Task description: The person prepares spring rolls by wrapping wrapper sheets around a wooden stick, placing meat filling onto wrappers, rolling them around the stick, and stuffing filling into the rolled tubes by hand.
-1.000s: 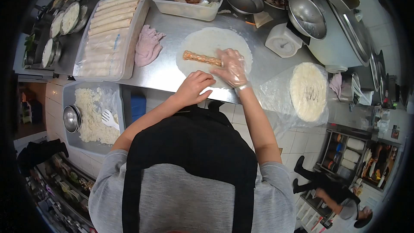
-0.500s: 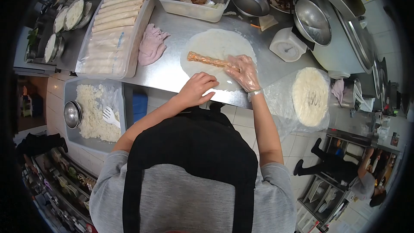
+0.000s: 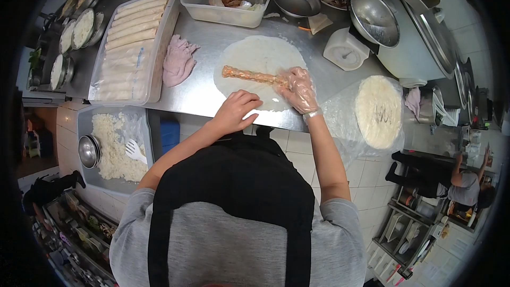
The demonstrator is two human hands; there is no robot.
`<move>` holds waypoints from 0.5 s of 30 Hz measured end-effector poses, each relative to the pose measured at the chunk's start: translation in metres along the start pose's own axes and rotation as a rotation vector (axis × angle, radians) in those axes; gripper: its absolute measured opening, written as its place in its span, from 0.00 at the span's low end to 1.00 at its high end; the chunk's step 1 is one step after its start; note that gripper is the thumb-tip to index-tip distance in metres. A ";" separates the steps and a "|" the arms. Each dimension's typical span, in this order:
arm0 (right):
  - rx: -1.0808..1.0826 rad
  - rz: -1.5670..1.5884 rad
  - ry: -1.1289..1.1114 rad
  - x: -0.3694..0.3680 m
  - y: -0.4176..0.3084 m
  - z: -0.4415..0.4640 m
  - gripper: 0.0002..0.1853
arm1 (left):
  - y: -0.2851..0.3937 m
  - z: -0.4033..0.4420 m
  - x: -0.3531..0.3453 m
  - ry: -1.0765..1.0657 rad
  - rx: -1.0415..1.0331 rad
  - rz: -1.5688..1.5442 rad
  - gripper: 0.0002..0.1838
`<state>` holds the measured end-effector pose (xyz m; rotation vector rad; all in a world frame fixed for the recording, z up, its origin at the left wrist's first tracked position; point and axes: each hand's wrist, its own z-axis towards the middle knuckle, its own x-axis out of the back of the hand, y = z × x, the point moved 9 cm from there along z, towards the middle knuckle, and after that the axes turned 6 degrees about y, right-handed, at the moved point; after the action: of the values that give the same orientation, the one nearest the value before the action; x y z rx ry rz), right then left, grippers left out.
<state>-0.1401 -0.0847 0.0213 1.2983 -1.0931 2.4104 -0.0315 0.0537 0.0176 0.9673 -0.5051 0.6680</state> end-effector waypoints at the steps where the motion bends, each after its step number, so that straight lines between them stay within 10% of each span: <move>1: -0.017 0.035 -0.036 -0.005 0.011 -0.002 0.23 | 0.000 0.001 0.000 0.000 0.003 -0.001 0.16; 15: -0.052 0.161 -0.019 -0.008 0.020 0.001 0.22 | -0.002 0.000 -0.002 -0.022 0.024 0.006 0.17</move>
<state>-0.1439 -0.0982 0.0049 1.2633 -1.3040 2.4682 -0.0315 0.0521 0.0149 0.9972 -0.5199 0.6706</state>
